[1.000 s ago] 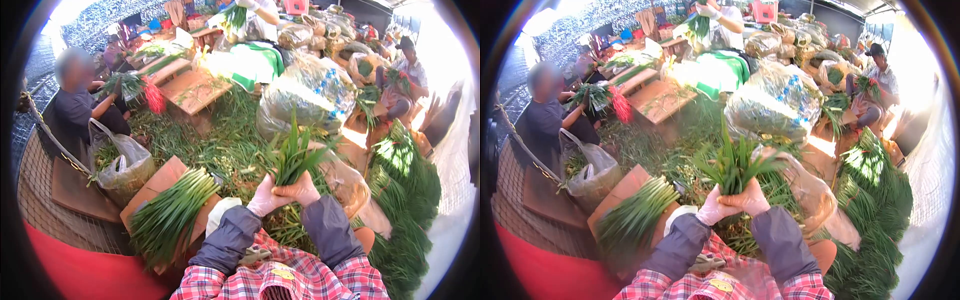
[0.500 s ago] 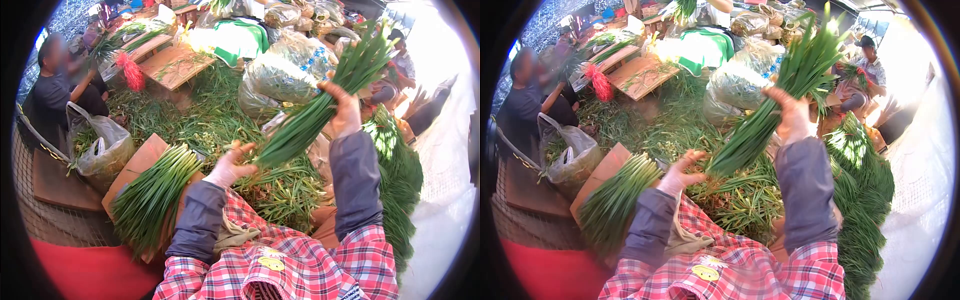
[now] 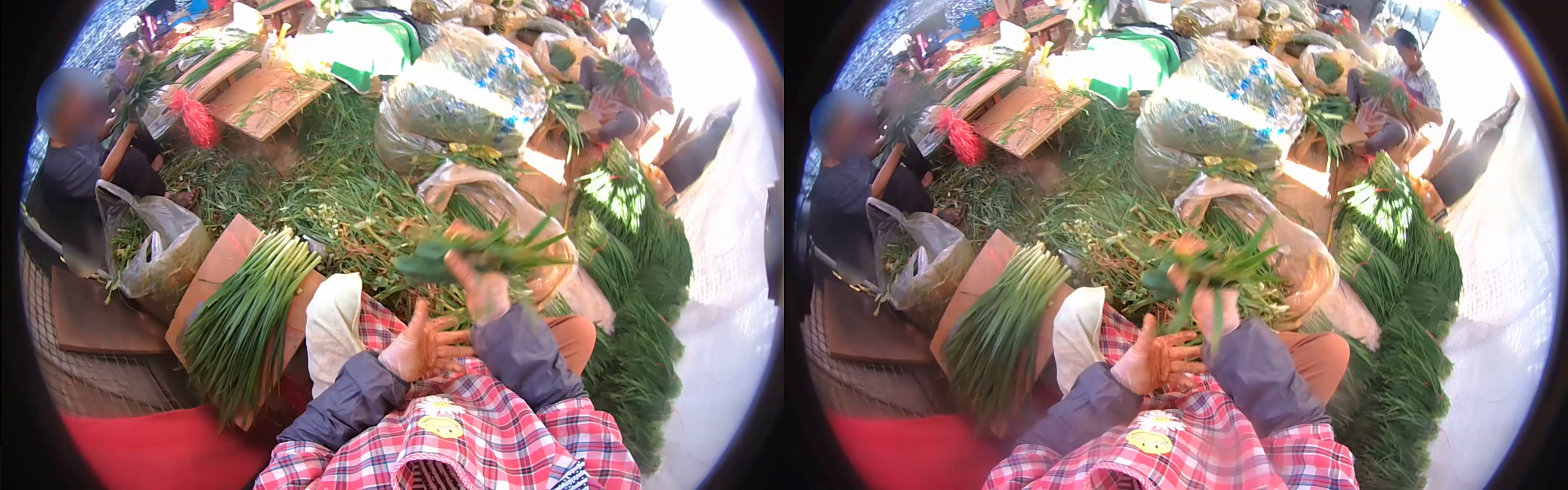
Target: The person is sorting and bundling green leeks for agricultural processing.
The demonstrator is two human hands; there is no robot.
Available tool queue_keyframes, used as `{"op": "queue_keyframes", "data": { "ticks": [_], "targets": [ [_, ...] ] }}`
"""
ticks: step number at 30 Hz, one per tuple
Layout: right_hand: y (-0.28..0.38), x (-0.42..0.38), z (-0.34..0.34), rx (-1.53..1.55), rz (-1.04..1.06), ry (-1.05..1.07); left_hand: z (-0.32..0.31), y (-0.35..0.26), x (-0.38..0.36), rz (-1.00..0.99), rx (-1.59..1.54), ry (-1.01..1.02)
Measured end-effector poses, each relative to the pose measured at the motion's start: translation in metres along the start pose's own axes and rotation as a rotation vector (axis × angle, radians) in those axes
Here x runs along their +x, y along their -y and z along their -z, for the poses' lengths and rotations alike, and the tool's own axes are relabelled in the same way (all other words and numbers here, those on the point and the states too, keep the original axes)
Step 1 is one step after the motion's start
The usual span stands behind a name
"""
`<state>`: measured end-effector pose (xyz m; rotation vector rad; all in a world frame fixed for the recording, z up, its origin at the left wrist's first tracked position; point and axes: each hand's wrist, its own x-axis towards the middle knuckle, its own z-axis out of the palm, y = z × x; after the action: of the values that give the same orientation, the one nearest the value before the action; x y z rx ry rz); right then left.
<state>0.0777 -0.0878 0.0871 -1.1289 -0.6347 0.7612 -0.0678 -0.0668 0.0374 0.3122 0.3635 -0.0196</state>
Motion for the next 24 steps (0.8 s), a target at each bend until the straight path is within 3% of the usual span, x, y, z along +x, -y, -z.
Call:
{"op": "queue_keyframes", "data": {
  "ticks": [2, 3, 4, 6, 10, 11, 12, 13, 14, 15, 16, 17, 18, 20, 22, 24],
  "targets": [
    [-0.015, -0.025, 0.010, 0.041, 0.071, 0.240, 0.021, 0.007, 0.008, 0.000, -0.223, -0.005],
    [-0.020, -0.036, 0.014, 0.066, 0.136, 0.371, 0.015, 0.006, 0.007, -0.121, -0.113, -0.016],
    [-0.024, -0.041, 0.017, 0.083, 0.273, 0.519, 0.003, 0.008, 0.009, -0.249, -0.259, -0.044],
    [-0.013, -0.046, 0.027, -0.148, 0.228, 0.726, 0.001, 0.006, 0.013, -0.260, -0.343, -0.030],
    [0.008, -0.048, 0.040, -0.337, 0.229, 1.059, 0.039, 0.017, 0.027, 0.102, -0.702, 0.289],
    [0.014, -0.050, 0.043, -0.382, 0.225, 1.139, 0.044, 0.019, 0.028, 0.168, -0.750, 0.301],
    [0.022, -0.051, 0.047, -0.427, 0.223, 1.217, 0.047, 0.023, 0.028, 0.157, -0.692, 0.169],
    [0.045, -0.049, 0.058, -0.193, -0.207, 1.158, 0.031, 0.017, 0.024, 0.106, -0.537, -0.071],
    [0.052, -0.038, 0.077, -0.086, -0.310, 1.087, -0.008, 0.004, 0.010, 0.083, -0.264, -0.150],
    [0.039, -0.032, 0.094, 0.240, -0.247, 0.938, 0.000, 0.002, 0.008, 0.107, -0.283, -0.106],
    [0.026, -0.033, 0.115, 0.338, -0.342, 0.556, 0.010, -0.002, 0.005, 0.130, -0.304, -0.064],
    [0.024, -0.020, 0.125, 0.213, -0.436, 0.336, 0.014, -0.008, 0.001, 0.145, -0.222, -0.148],
    [-0.008, -0.009, 0.141, 0.232, -0.530, 0.267, 0.011, -0.016, -0.005, 0.131, -0.067, -0.217],
    [-0.056, -0.007, 0.140, 0.343, -0.845, 0.188, -0.009, -0.041, -0.018, 0.103, 0.265, -0.337],
    [-0.078, -0.005, 0.106, 0.426, -0.893, 0.365, -0.037, -0.065, -0.032, 0.036, 0.494, -0.402],
    [-0.088, 0.007, 0.065, 0.648, -0.726, 0.483, -0.044, -0.082, -0.045, -0.054, 0.802, -0.315]
  ]
}}
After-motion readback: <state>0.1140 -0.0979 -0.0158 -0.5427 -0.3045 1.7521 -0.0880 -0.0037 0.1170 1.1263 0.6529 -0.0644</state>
